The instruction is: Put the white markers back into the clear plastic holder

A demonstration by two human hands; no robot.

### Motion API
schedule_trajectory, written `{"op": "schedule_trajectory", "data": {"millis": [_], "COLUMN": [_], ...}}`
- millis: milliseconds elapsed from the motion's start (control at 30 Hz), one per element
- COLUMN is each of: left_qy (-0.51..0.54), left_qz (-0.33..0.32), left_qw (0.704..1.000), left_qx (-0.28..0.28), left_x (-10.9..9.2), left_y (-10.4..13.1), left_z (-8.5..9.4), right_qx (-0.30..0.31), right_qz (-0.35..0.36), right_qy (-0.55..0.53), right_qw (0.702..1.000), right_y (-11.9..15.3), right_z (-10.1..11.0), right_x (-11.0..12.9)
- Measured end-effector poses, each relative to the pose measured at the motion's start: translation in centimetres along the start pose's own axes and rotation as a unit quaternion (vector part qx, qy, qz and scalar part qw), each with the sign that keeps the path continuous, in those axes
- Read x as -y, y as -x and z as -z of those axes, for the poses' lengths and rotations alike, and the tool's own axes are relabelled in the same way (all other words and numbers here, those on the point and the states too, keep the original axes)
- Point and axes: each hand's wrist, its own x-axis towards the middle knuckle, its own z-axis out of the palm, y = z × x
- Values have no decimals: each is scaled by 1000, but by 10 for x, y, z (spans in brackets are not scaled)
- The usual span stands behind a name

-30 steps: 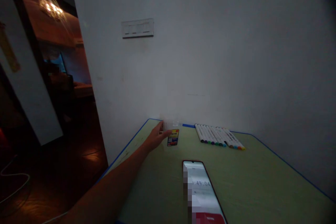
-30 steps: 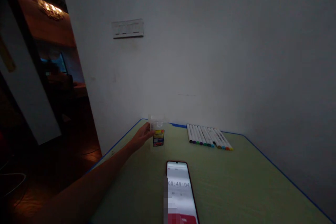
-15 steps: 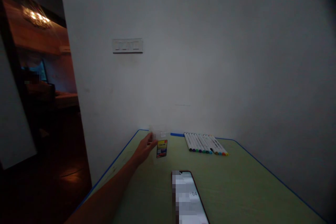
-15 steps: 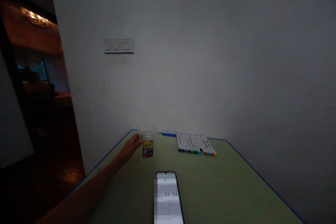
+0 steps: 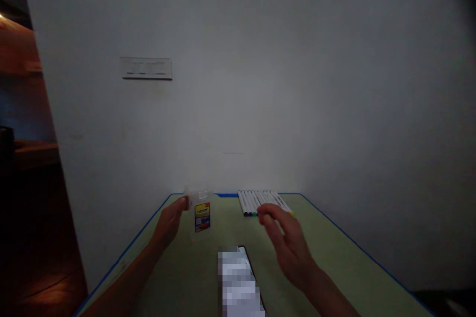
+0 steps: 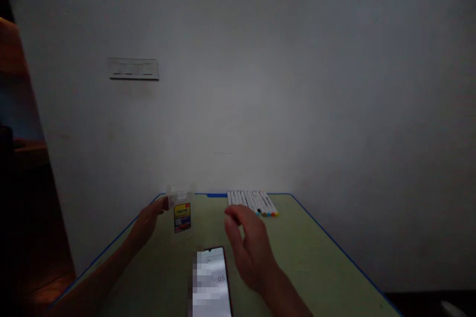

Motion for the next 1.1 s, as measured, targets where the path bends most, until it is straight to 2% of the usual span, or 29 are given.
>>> {"op": "schedule_trajectory", "data": {"millis": [133, 233, 367, 500, 600, 733, 833, 1000, 1100], "left_qy": [-12, 3, 64, 122, 133, 122, 120, 111, 117], "left_qz": [24, 56, 116, 195, 259, 321, 362, 402, 414], "left_qw": [1000, 998, 989, 970, 954, 938, 924, 908, 902], "left_qx": [-11, 18, 64, 79, 70, 42, 14, -32, -44], "left_x": [5, 6, 1, -8, -13, -11, -2, 18, 28], "left_y": [-3, -3, 2, 3, -4, -21, -34, -50, -57], "left_z": [0, -8, -29, -52, -63, -66, -64, -58, -58], "right_qx": [99, 142, 182, 195, 228, 208, 218, 256, 280], "right_qz": [-15, -34, -63, -100, -139, -192, -221, -175, -143], "right_qy": [45, 72, 63, 27, 43, 122, 156, 189, 193], "right_qw": [994, 987, 979, 975, 963, 951, 938, 932, 929], "right_y": [-20, -13, 3, -4, -21, -43, -58, -88, -109], "right_z": [-34, -56, -69, -81, -92, -104, -111, -124, -139], "right_x": [-42, -66, -74, -79, -85, -97, -110, -132, -144]}}
